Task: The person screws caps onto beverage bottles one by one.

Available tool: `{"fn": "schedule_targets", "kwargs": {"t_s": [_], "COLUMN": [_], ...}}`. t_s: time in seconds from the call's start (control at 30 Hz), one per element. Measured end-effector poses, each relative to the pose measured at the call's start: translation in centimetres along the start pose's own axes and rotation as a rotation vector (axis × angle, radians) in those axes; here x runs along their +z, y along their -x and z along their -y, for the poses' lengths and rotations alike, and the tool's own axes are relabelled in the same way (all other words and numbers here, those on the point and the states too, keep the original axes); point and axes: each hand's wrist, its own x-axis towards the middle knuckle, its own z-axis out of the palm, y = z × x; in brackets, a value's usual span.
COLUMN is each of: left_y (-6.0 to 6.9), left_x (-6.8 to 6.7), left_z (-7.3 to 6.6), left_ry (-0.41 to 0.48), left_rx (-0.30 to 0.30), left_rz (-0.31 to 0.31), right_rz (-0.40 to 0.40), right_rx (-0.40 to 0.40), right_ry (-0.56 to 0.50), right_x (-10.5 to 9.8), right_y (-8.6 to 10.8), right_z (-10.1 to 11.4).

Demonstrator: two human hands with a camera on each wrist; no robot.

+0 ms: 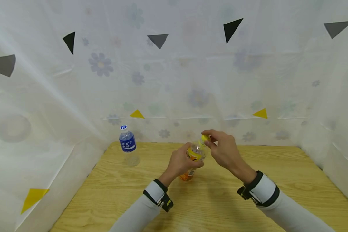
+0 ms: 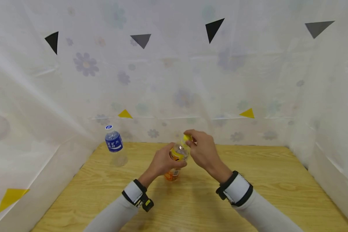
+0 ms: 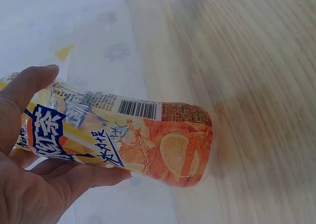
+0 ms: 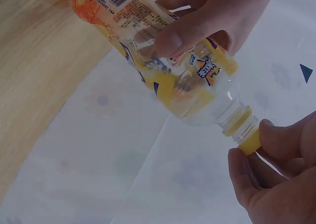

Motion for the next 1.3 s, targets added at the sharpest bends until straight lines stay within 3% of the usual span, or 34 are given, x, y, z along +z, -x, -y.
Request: {"fn": "schedule_targets", "kwargs": {"t_s": [0.2, 0.6, 1.3], "left_y": [0.02, 0.04, 0.15], "left_x": [0.13, 0.03, -0.08], "left_z": [-0.13, -0.42, -0.31], "left_ry": [-0.016, -0.042, -0.053], "left_rx": [0.006, 0.009, 0.024], "left_rz": [-0.003, -0.003, 0.009], "right_rz": [0.027, 0.047, 0.004], "right_rx": [-0.014, -0.022, 0.013], "right_ry": [0.039, 0.017, 0.070], "right_x": [0.27, 0.24, 0.74], "right_y": [0.23, 0.33, 0.03], "right_z": [-0.15, -0.10, -0.54]}}
